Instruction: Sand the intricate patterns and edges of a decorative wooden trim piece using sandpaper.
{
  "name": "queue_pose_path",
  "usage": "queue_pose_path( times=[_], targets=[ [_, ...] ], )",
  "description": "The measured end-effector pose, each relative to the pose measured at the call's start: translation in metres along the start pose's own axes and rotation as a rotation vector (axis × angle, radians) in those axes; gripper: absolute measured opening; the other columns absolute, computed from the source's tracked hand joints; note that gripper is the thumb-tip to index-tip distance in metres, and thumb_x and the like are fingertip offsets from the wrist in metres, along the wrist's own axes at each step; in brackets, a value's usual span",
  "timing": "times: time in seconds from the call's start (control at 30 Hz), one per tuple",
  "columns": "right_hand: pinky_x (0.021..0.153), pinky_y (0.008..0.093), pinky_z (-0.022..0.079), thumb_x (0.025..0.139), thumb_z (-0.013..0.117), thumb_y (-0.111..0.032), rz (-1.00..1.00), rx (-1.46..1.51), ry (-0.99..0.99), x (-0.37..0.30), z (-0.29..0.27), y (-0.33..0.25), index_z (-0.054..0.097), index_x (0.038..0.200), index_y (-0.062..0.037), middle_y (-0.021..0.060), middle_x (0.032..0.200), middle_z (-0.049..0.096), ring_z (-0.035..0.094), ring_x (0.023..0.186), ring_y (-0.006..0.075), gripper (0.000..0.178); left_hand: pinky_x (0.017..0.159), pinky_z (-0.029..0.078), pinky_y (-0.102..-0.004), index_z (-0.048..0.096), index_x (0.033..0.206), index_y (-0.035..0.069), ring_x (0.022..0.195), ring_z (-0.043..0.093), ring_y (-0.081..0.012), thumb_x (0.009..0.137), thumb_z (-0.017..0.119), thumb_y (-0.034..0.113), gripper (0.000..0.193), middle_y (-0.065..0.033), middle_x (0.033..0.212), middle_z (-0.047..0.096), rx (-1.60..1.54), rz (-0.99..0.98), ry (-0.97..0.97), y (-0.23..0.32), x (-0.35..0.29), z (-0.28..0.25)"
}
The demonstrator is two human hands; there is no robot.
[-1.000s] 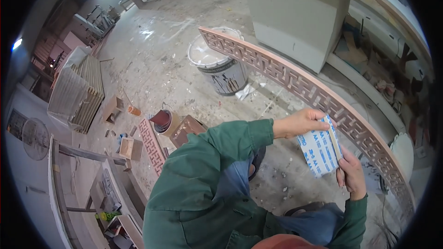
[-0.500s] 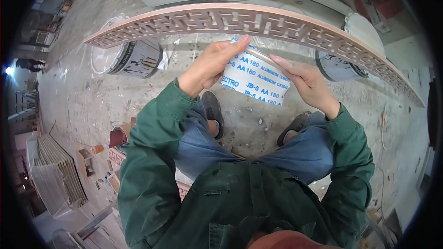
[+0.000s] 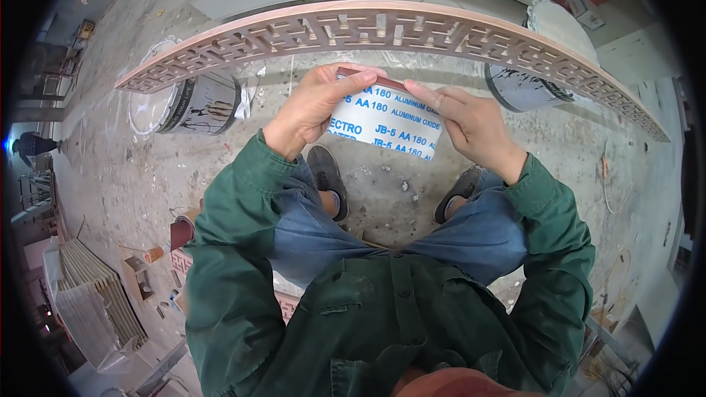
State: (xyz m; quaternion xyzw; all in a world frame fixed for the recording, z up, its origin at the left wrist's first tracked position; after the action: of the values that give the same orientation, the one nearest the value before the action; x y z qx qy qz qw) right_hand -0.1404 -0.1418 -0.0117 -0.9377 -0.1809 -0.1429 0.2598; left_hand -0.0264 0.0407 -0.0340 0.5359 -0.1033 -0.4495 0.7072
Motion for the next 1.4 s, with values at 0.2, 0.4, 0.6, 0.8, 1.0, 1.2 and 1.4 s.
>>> queue_pose_path(
  times=[0.2, 0.4, 0.6, 0.8, 1.0, 1.2, 1.4],
  targets=[
    [0.051, 0.0213, 0.036, 0.092, 0.057, -0.011, 0.335, 0.719, -0.163, -0.007, 0.009, 0.017, 0.051, 0.135, -0.0097, -0.0013, 0.076, 0.054, 0.044, 0.058, 0.0072, 0.043, 0.065, 0.057, -0.0227, 0.064, 0.111, 0.001, 0.077, 0.067, -0.012, 0.089, 0.064, 0.01, 0.024, -0.0099, 0.096, 0.069, 0.164, 0.096, -0.048, 0.005, -0.002, 0.004],
    [0.058, 0.0218, 0.037, 0.094, 0.054, -0.019, 0.616, 0.834, -0.486, -0.014, 0.01, 0.02, 0.062, 0.114, -0.0047, -0.0007, 0.074, 0.055, 0.048, 0.064, 0.0058, 0.026, 0.067, 0.054, -0.0218, 0.065, 0.109, 0.001, 0.079, 0.065, -0.0096, 0.088, 0.064, 0.009, 0.022, -0.0073, 0.095, 0.069, 0.374, 0.171, -0.101, 0.01, -0.009, 0.016],
    [0.062, 0.0298, 0.041, 0.096, 0.05, -0.016, 0.24, 0.477, -0.123, -0.013, 0.006, 0.019, 0.059, 0.101, 0.0017, 0.0043, 0.067, 0.05, 0.052, 0.066, 0.0146, 0.02, 0.072, 0.055, -0.0236, 0.059, 0.119, 0.001, 0.082, 0.065, -0.0097, 0.091, 0.062, 0.02, 0.033, -0.0073, 0.099, 0.068, 0.229, 0.102, -0.133, 0.01, -0.001, 0.017],
    [0.05, 0.0231, 0.038, 0.096, 0.052, -0.019, 0.387, 0.631, 0.115, -0.008, 0.0, 0.028, 0.061, 0.102, -0.0013, 0.0004, 0.069, 0.054, 0.047, 0.054, 0.0067, 0.021, 0.095, 0.048, -0.0343, 0.047, 0.127, 0.0, 0.108, 0.059, -0.0211, 0.091, 0.062, 0.023, 0.045, -0.0116, 0.119, 0.059, -0.256, 0.145, -0.192, 0.0, 0.006, 0.025],
    [0.06, 0.0258, 0.047, 0.095, 0.053, -0.019, 0.453, 0.7, 0.127, 0.005, 0.005, 0.026, 0.061, 0.098, 0.0004, 0.0047, 0.076, 0.06, 0.057, 0.066, 0.0104, 0.021, 0.076, 0.052, -0.0296, 0.06, 0.106, 0.003, 0.086, 0.065, -0.0161, 0.078, 0.077, 0.014, 0.034, -0.0061, 0.097, 0.066, -0.118, 0.31, 0.191, -0.002, 0.039, 0.041],
    [0.056, 0.0228, 0.042, 0.096, 0.052, -0.023, 0.524, 0.776, 0.039, 0.001, 0.005, 0.039, 0.062, 0.097, -0.002, -0.0007, 0.072, 0.056, 0.052, 0.063, 0.0062, 0.023, 0.068, 0.053, -0.0289, 0.063, 0.098, 0.004, 0.075, 0.065, -0.0144, 0.076, 0.079, 0.013, 0.029, -0.0048, 0.088, 0.067, -0.04, 0.381, 0.224, 0.006, 0.049, 0.045],
    [0.059, 0.0241, 0.039, 0.096, 0.052, -0.02, 0.479, 0.671, -0.055, -0.013, -0.015, 0.061, 0.058, 0.079, -0.0049, -0.0014, 0.067, 0.051, 0.047, 0.064, 0.008, 0.024, 0.066, 0.055, -0.0276, 0.062, 0.095, 0.0, 0.072, 0.067, -0.0162, 0.074, 0.08, 0.013, 0.031, -0.0076, 0.086, 0.068, 0.093, 0.392, 0.278, 0.023, 0.052, 0.027]
  ],
)
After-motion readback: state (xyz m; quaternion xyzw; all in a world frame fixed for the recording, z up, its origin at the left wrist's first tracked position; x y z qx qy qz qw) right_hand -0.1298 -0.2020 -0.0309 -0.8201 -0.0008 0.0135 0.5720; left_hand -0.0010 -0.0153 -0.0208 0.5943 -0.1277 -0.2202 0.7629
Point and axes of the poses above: each hand's wrist, its own x-axis towards the middle knuckle, its own z-axis out of the palm, y = z × x, the point moved 4 cm from there along x, towards the middle knuckle
